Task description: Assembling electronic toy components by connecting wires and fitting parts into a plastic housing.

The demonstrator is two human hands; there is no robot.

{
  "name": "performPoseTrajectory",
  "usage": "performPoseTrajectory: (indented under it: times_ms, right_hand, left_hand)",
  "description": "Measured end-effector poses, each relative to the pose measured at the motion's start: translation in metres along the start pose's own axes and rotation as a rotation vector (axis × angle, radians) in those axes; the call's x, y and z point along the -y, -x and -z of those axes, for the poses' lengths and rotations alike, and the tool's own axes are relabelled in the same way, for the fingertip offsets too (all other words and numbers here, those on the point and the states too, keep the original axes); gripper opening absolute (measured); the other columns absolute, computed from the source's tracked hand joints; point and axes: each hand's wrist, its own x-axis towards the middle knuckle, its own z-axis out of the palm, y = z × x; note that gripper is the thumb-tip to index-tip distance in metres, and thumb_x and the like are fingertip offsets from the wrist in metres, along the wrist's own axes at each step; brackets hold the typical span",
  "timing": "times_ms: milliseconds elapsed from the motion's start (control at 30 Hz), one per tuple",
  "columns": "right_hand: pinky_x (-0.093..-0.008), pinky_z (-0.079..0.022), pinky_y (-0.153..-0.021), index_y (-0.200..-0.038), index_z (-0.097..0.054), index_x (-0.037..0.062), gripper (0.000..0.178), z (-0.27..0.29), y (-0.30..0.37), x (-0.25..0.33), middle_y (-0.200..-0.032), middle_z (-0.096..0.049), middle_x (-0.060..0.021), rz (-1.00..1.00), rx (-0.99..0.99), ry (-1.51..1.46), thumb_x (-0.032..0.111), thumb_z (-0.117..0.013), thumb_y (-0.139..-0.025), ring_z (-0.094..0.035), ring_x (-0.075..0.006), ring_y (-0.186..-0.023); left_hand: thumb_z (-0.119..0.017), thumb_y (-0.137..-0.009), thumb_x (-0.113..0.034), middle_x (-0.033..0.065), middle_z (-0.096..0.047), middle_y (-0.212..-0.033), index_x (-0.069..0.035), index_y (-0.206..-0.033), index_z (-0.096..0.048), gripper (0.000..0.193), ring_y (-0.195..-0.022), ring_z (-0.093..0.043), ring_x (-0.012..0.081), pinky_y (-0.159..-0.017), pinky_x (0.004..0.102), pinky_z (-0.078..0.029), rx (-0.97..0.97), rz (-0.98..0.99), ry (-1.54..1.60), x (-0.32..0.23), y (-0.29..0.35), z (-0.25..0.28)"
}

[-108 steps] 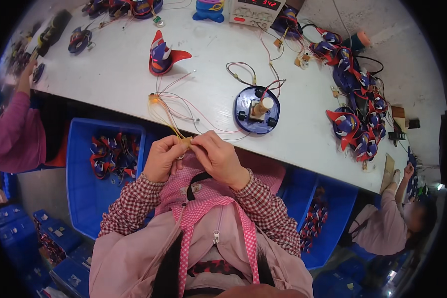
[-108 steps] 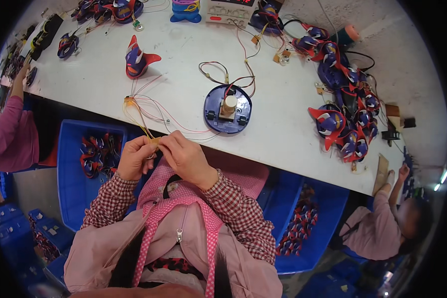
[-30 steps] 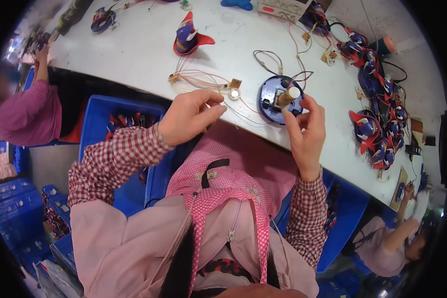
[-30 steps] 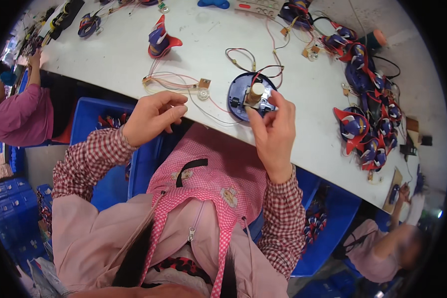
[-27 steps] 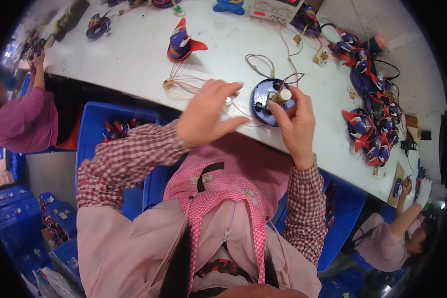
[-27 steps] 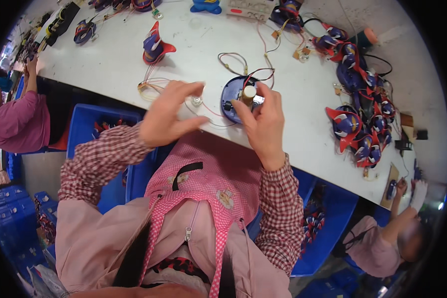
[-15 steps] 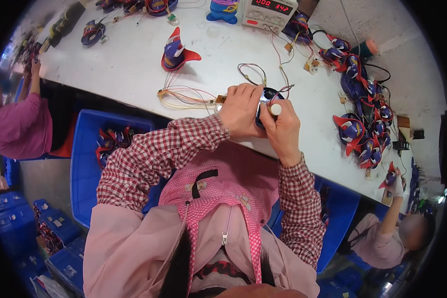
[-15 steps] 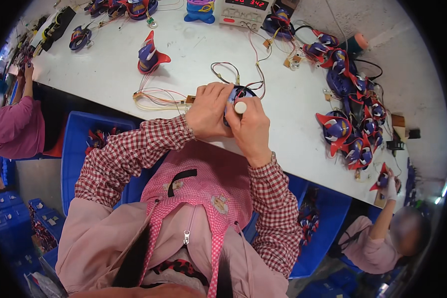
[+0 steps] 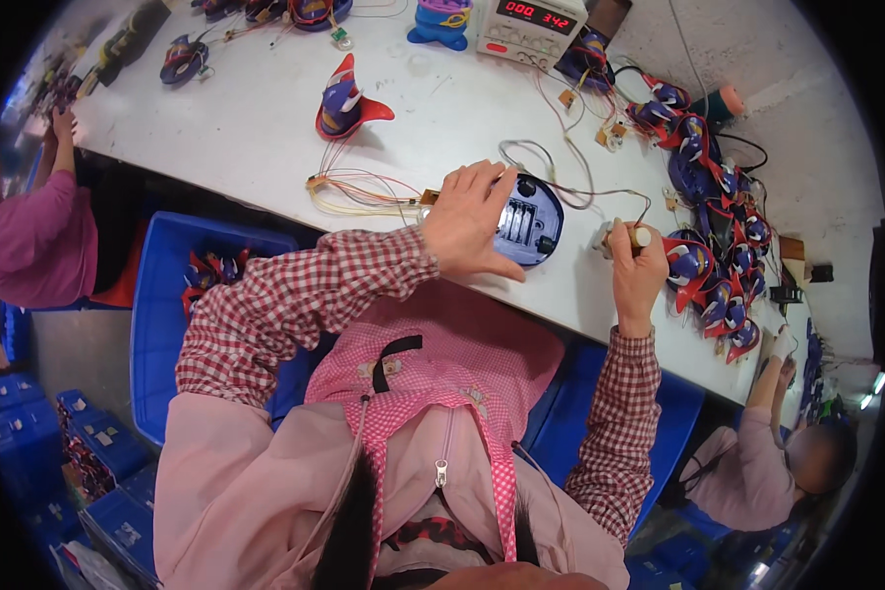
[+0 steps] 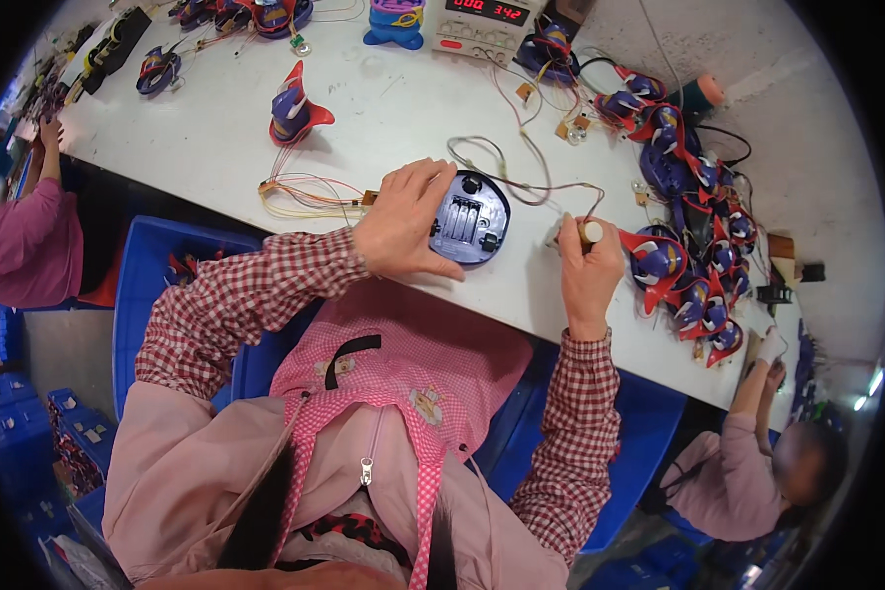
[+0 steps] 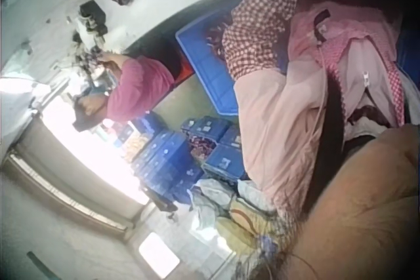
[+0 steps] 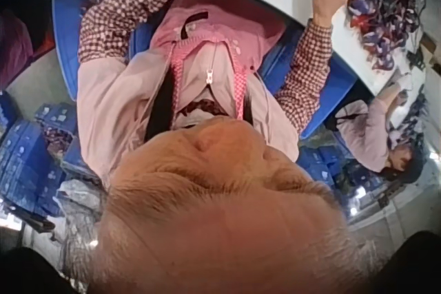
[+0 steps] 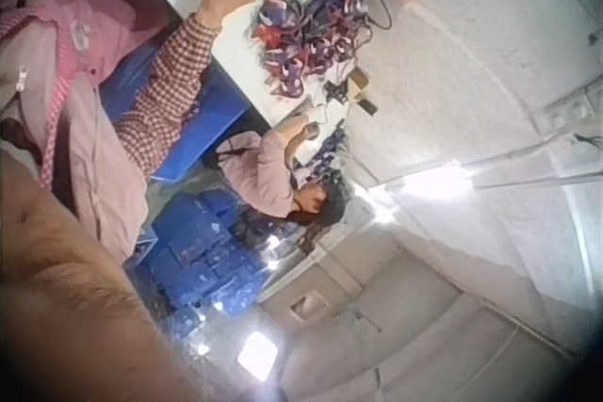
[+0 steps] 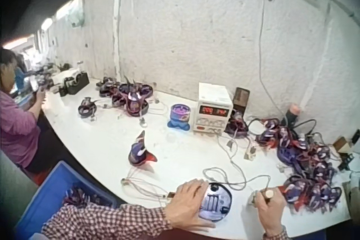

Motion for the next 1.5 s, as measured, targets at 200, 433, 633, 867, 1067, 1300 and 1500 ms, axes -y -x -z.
performPoseTrajectory:
  times_ms: [200,433,633,867,1067,1300,1500]
  right_hand:
    - [-0.0258,-0.044,-0.058,-0.088,-0.06,-0.0018,0.017,-0.004,0.01,-0.025,-0.077,-0.059,-0.0068,-0.199,0.034,-0.056,0.014,-0.066,-0.085,-0.055,-0.0129,-0.063]
    - [-0.0258,-0.044,-0.061,-0.107,-0.056,-0.0032,0.024,-0.002,0.004,0.049,-0.09,-0.058,-0.0072,0.164,-0.275,0.301,0.009,-0.061,-0.087,-0.055,-0.0152,-0.075]
    - [-0.0336,-0.049,-0.07,-0.098,-0.061,0.0009,0.028,-0.107,-0.002,0.161,-0.091,-0.057,-0.0139,0.367,0.586,-0.29,0.013,-0.071,-0.075,-0.058,-0.0301,-0.082]
    - [-0.0346,-0.049,-0.071,-0.098,-0.063,0.0032,0.028,-0.221,0.005,0.194,-0.092,-0.058,-0.0117,0.689,0.527,0.071,0.012,-0.071,-0.073,-0.056,-0.028,-0.094]
    - [-0.0352,-0.05,-0.071,-0.083,-0.061,0.0048,0.009,-0.222,0.001,0.2,-0.085,-0.058,-0.0102,0.668,0.44,0.114,0.011,-0.063,-0.077,-0.059,-0.027,-0.091]
    - [-0.0187,-0.043,-0.052,-0.094,-0.061,-0.0006,0.014,-0.119,-0.035,0.155,-0.076,-0.061,-0.0026,-0.252,0.415,-0.741,0.011,-0.061,-0.088,-0.053,-0.0058,-0.06]
    - [-0.021,-0.042,-0.049,-0.091,-0.06,-0.0013,0.016,-0.064,-0.034,0.086,-0.073,-0.06,-0.0028,-0.483,0.215,-0.776,0.013,-0.064,-0.086,-0.052,-0.006,-0.058]
  left_hand:
    - [-0.078,-0.068,-0.031,0.0209,-0.045,-0.121,0.002,-0.13,-0.037,0.081,-0.115,-0.043,0.0333,-0.098,0.0437,-0.035,-0.226,0.078,0.062,0.049,0.036,0.081]
    - [-0.08,-0.066,-0.036,0.0228,-0.044,-0.13,0.006,-0.138,-0.025,0.1,-0.119,-0.045,0.0306,-0.099,0.0375,-0.038,-0.28,0.497,0.122,0.154,0.036,0.117]
    - [-0.083,-0.059,-0.044,0.0273,-0.044,-0.132,0.01,-0.14,-0.017,0.117,-0.119,-0.049,0.0328,-0.099,0.0358,-0.04,-0.001,0.63,0.451,0.174,0.017,0.122]
    - [-0.084,-0.061,-0.034,0.0245,-0.056,-0.117,0.011,-0.134,-0.032,0.1,-0.104,-0.059,0.0269,-0.091,0.0317,-0.045,0.101,0.633,0.546,0.199,0.008,0.118]
    - [-0.081,-0.067,-0.025,0.0155,-0.06,-0.11,0.008,-0.122,-0.046,0.074,-0.099,-0.058,0.02,-0.089,0.0297,-0.045,0.083,0.665,0.71,0.194,0.011,0.121]
    - [-0.08,-0.071,-0.021,0.0117,-0.06,-0.103,0.006,-0.116,-0.051,0.06,-0.092,-0.059,0.0168,-0.084,0.0276,-0.047,-0.118,0.612,1.167,0.14,0.004,0.117]
    - [-0.08,-0.07,-0.017,0.0115,-0.061,-0.102,0.005,-0.116,-0.05,0.059,-0.093,-0.059,0.0168,-0.086,0.0274,-0.046,0.027,0.514,1.32,0.072,-0.016,0.082]
